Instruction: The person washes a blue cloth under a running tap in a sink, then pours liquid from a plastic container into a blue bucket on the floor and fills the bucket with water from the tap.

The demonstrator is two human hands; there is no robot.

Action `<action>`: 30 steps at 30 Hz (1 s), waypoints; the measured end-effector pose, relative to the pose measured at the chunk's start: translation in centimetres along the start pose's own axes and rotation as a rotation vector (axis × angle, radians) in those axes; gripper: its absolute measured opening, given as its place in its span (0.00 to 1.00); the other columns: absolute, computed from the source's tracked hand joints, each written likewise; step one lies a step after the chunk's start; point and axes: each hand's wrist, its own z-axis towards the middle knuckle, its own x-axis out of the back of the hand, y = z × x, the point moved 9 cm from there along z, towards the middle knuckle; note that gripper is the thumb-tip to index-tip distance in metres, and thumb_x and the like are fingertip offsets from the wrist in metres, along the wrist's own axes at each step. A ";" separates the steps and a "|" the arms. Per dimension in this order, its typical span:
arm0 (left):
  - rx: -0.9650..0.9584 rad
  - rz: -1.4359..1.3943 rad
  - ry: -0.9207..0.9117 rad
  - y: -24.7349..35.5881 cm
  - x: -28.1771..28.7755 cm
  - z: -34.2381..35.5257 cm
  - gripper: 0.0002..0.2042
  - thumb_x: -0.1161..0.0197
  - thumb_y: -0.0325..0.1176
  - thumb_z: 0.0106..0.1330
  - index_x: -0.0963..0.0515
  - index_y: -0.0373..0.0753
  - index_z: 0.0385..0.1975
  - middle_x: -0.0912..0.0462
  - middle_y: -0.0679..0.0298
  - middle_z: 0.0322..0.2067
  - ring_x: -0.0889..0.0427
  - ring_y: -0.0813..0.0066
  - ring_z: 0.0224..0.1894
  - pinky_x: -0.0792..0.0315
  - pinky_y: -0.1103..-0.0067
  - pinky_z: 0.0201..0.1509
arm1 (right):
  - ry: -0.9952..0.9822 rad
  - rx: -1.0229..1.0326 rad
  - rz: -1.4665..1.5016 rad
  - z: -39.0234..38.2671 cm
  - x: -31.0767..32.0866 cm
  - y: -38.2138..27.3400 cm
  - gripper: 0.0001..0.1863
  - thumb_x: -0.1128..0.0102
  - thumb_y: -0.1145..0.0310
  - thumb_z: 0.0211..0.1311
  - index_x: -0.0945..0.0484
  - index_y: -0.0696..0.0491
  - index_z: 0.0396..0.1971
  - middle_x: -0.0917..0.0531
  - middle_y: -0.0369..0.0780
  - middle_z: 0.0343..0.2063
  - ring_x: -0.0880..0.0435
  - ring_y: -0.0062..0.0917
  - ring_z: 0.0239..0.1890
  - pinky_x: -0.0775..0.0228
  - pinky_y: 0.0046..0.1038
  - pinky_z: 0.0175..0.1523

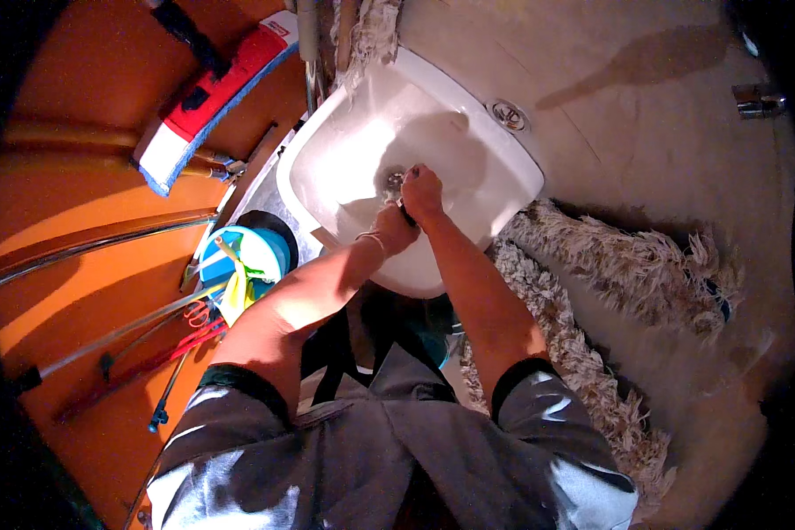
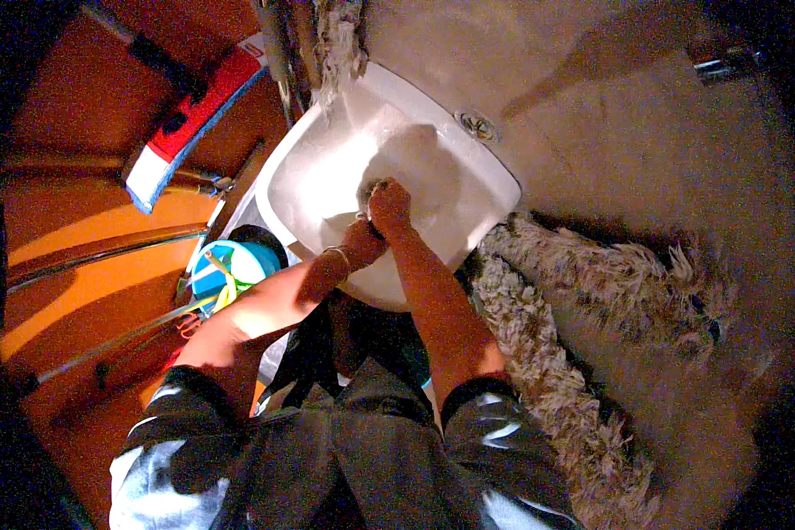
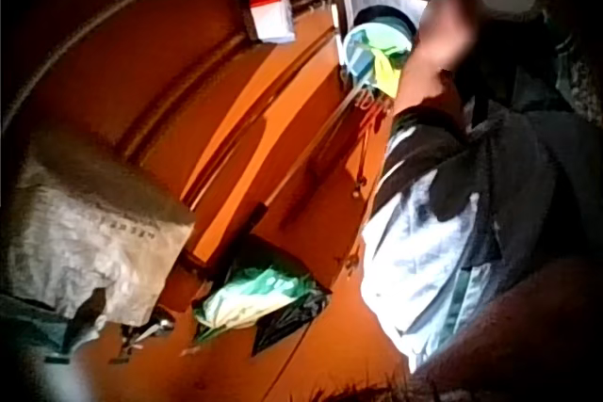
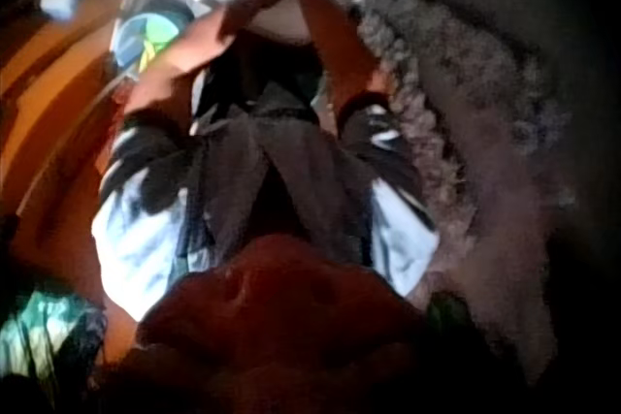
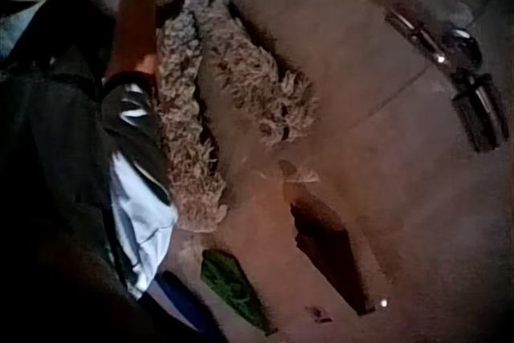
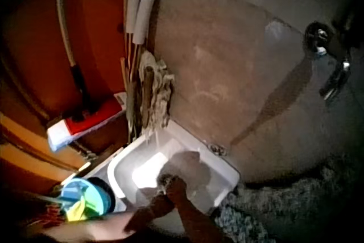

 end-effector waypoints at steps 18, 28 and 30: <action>0.593 -1.201 0.270 -7.0 8.9 -7.0 0.13 0.30 0.35 0.52 0.23 0.34 0.31 0.23 0.62 0.20 0.24 0.71 0.14 0.29 0.78 0.16 | 0.126 0.106 0.214 -5.3 29.4 -11.8 0.27 0.39 0.56 0.57 0.30 0.55 0.54 0.25 0.45 0.40 0.27 0.32 0.38 0.33 0.31 0.44; 0.700 -1.306 0.188 -5.8 11.8 -11.1 0.18 0.28 0.40 0.52 0.28 0.33 0.30 0.24 0.60 0.23 0.21 0.69 0.19 0.23 0.77 0.22 | 0.503 0.824 -0.176 -11.1 50.4 -32.6 0.18 0.40 0.57 0.60 0.22 0.53 0.45 0.19 0.43 0.32 0.24 0.25 0.32 0.32 0.28 0.37; 0.717 -1.259 0.185 -6.5 11.5 -11.6 0.19 0.28 0.40 0.51 0.28 0.32 0.32 0.23 0.60 0.24 0.21 0.70 0.19 0.26 0.79 0.21 | 0.299 0.795 -0.186 -10.2 49.6 -33.9 0.18 0.40 0.56 0.60 0.22 0.54 0.43 0.19 0.46 0.33 0.22 0.28 0.33 0.31 0.31 0.38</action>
